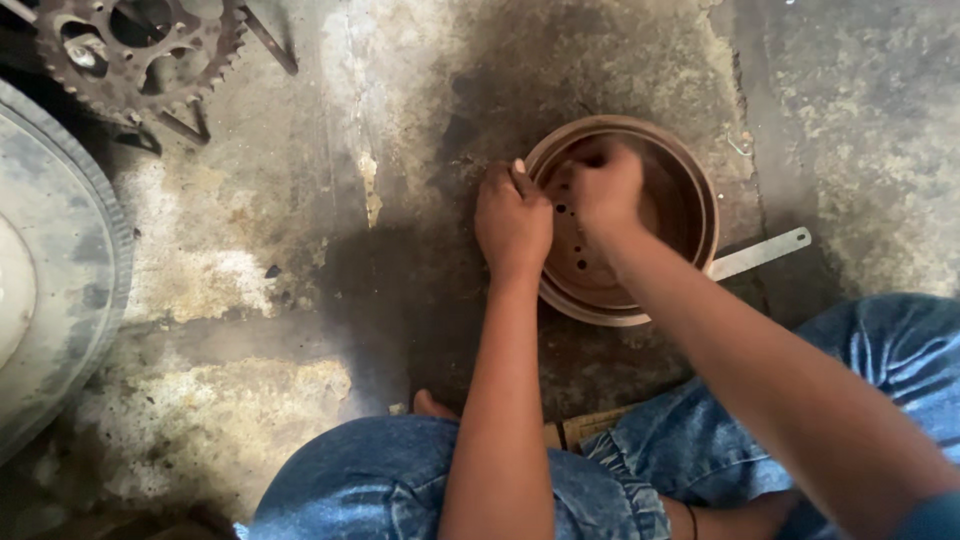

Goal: The person scrubs the inside of a rusty metal drum with a small abrasive stone. They hold the drum steady with one hand while rubbing the inner surface with the other. The person occasionally lifts and tilts the drum to inspect the cleaned areas.

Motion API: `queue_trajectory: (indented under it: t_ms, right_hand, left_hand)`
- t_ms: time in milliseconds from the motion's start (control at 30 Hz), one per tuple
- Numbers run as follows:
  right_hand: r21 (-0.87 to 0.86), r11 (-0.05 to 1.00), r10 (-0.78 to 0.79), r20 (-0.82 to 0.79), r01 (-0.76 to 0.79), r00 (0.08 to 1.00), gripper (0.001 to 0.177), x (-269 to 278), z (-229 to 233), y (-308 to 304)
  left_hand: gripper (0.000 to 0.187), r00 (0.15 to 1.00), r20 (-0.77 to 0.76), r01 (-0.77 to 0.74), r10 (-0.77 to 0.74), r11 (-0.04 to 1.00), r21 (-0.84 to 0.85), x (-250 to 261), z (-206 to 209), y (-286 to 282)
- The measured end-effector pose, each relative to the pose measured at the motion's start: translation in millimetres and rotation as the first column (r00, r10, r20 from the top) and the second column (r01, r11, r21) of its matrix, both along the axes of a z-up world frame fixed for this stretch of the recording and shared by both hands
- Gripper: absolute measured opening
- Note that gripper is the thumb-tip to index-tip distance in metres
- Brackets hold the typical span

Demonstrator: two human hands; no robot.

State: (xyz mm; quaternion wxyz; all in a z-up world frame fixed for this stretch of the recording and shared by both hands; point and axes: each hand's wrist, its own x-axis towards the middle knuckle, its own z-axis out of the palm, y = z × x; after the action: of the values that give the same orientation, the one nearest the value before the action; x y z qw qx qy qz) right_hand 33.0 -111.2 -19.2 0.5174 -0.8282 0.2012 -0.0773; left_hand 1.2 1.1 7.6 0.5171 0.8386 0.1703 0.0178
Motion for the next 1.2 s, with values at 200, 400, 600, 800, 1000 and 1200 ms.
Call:
queue_trajectory:
  t_ms: [200,400,600,800,1000,1200]
  right_hand:
    - [-0.250,0.081,0.835,-0.512,-0.965,0.203,0.028,-36,23,-50]
    - [-0.456,-0.493,0.294,-0.889,-0.741,0.351,0.012,-16,64,-80]
    - [-0.366,-0.279,0.442,-0.870,-0.888,0.220,0.017,-49,43,-66]
    - [0.003,0.813,0.583,-0.036,-0.583,0.812,0.028,-39,6,-10]
    - [-0.067,0.573,0.792,-0.210,-0.817,0.573,0.032,-53,2,-43]
    - [-0.190,-0.346,0.413,-0.910,-0.919,0.033,0.038,-58,56,-108]
  left_hand:
    - [0.044,1.000,0.007,-0.003,0.003,1.000,-0.003,-3,-6,1]
    - [0.046,1.000,0.008,0.023,-0.024,0.999,0.036,-5,-4,3]
    - [0.044,0.995,-0.103,0.010,-0.007,1.000,0.026,-6,7,0]
    - [0.038,0.991,0.052,-0.121,0.121,0.993,-0.002,-8,0,-1]
    - [0.032,0.983,0.141,-0.131,0.120,0.989,0.075,-8,-10,-5]
    - [0.029,0.963,0.252,-0.131,0.099,0.984,0.116,-6,-12,-3]
